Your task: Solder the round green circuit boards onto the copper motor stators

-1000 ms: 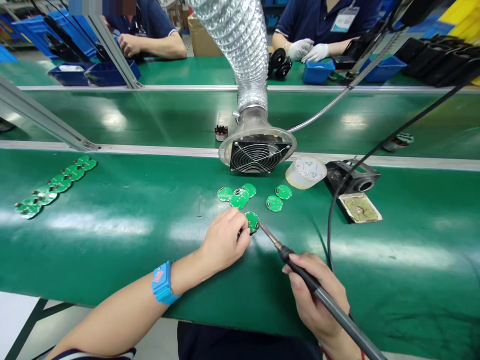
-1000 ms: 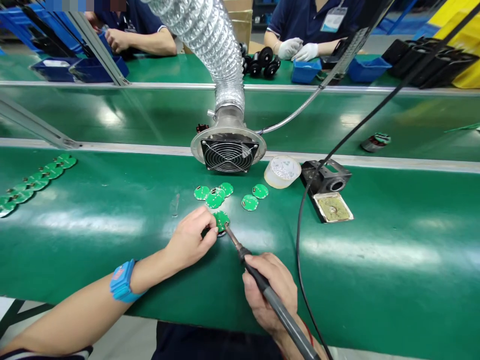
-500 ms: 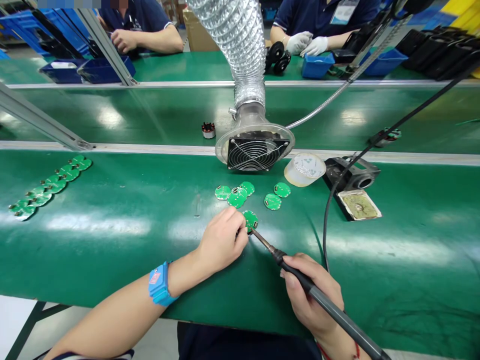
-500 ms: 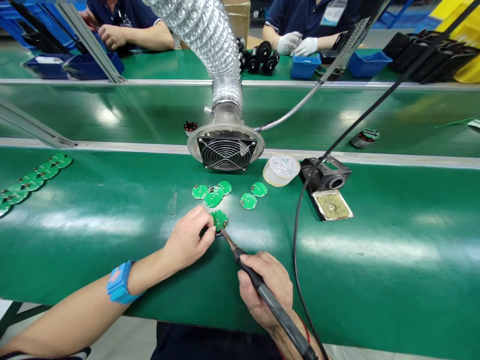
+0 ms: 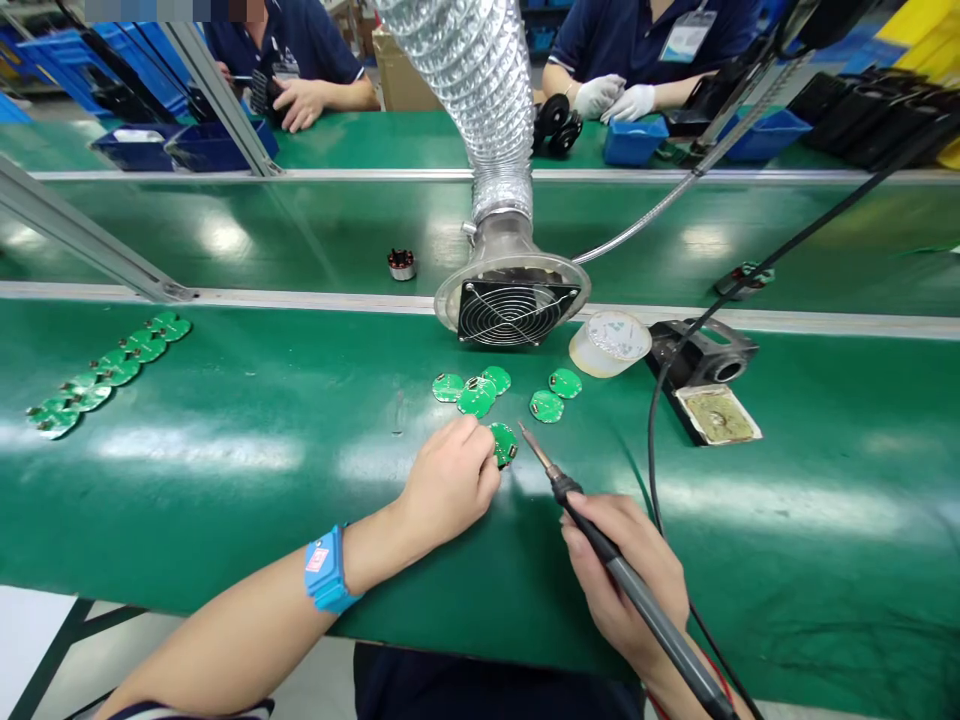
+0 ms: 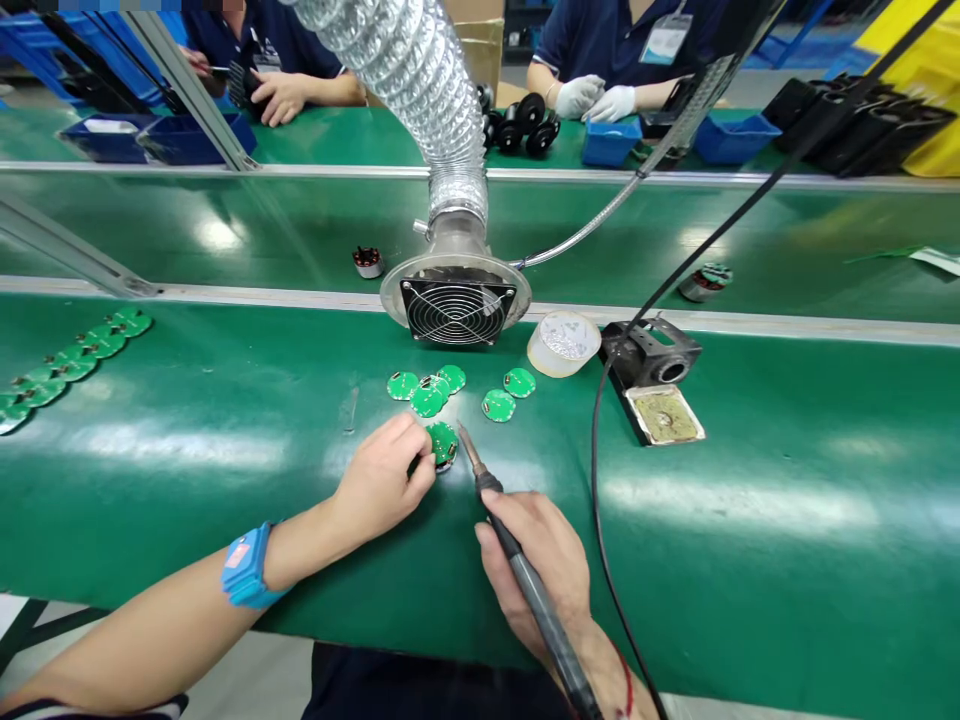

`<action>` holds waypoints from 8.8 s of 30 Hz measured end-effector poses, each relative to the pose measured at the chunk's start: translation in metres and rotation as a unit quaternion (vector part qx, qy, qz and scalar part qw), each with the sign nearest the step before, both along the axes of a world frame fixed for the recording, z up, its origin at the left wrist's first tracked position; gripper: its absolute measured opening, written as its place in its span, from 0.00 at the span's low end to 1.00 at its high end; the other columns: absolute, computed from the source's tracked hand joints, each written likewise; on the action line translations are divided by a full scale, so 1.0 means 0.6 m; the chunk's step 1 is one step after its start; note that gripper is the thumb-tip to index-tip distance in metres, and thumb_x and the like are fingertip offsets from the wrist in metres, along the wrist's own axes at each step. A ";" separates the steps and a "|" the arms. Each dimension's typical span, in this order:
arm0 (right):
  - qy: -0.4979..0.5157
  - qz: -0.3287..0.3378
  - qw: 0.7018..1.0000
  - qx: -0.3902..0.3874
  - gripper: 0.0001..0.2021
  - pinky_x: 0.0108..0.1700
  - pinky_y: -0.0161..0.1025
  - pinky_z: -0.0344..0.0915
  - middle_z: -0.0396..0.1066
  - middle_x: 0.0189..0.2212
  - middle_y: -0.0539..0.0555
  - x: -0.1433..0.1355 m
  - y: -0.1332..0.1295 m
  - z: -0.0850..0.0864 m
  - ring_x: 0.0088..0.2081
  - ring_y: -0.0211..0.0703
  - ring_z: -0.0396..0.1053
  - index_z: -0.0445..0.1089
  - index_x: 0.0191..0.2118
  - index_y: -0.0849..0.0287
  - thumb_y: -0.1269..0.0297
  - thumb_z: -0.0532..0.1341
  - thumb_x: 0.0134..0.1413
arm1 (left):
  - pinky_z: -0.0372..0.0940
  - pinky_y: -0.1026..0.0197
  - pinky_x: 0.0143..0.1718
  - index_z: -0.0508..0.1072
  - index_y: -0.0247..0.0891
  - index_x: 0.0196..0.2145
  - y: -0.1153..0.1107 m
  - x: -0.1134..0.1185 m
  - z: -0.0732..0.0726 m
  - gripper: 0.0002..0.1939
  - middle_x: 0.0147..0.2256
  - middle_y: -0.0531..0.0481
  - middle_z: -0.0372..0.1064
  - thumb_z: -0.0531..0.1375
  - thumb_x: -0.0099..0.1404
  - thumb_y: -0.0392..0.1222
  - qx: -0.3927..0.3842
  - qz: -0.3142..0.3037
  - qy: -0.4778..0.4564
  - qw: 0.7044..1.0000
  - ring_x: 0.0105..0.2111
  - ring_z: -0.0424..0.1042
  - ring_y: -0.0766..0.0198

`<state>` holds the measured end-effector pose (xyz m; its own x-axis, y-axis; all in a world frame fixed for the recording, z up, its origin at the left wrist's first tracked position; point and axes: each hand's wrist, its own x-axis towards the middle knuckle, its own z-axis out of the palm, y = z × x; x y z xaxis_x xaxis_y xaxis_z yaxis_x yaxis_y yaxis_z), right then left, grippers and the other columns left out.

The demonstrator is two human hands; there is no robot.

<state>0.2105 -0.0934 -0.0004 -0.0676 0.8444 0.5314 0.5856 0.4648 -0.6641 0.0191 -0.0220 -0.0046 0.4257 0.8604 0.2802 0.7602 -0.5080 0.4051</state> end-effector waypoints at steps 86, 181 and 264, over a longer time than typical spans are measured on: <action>-0.080 0.114 0.984 -0.114 0.15 0.35 0.42 0.76 0.79 0.37 0.55 -0.037 0.106 -0.003 0.32 0.47 0.79 0.65 0.50 0.52 0.53 0.59 0.60 | 0.58 0.57 0.35 0.70 0.40 0.32 0.011 -0.052 0.015 0.16 0.34 0.47 0.72 0.46 0.74 0.37 0.041 -0.155 0.089 0.983 0.34 0.67 0.60; 0.054 0.136 0.978 -0.151 0.14 0.39 0.39 0.73 0.72 0.35 0.49 -0.047 0.101 -0.036 0.34 0.41 0.75 0.60 0.48 0.51 0.73 0.56 0.56 | 0.65 0.50 0.51 0.69 0.43 0.47 0.010 -0.056 0.015 0.15 0.43 0.48 0.60 0.62 0.62 0.37 -0.308 -0.064 -0.159 0.936 0.46 0.65 0.55; 0.111 0.110 0.987 0.020 0.10 0.32 0.43 0.78 0.77 0.40 0.55 -0.059 0.078 -0.012 0.30 0.45 0.80 0.60 0.47 0.51 0.62 0.60 0.62 | 0.60 0.46 0.58 0.65 0.39 0.49 0.113 -0.123 0.104 0.15 0.53 0.39 0.63 0.58 0.64 0.40 0.248 0.228 -0.178 0.925 0.57 0.63 0.50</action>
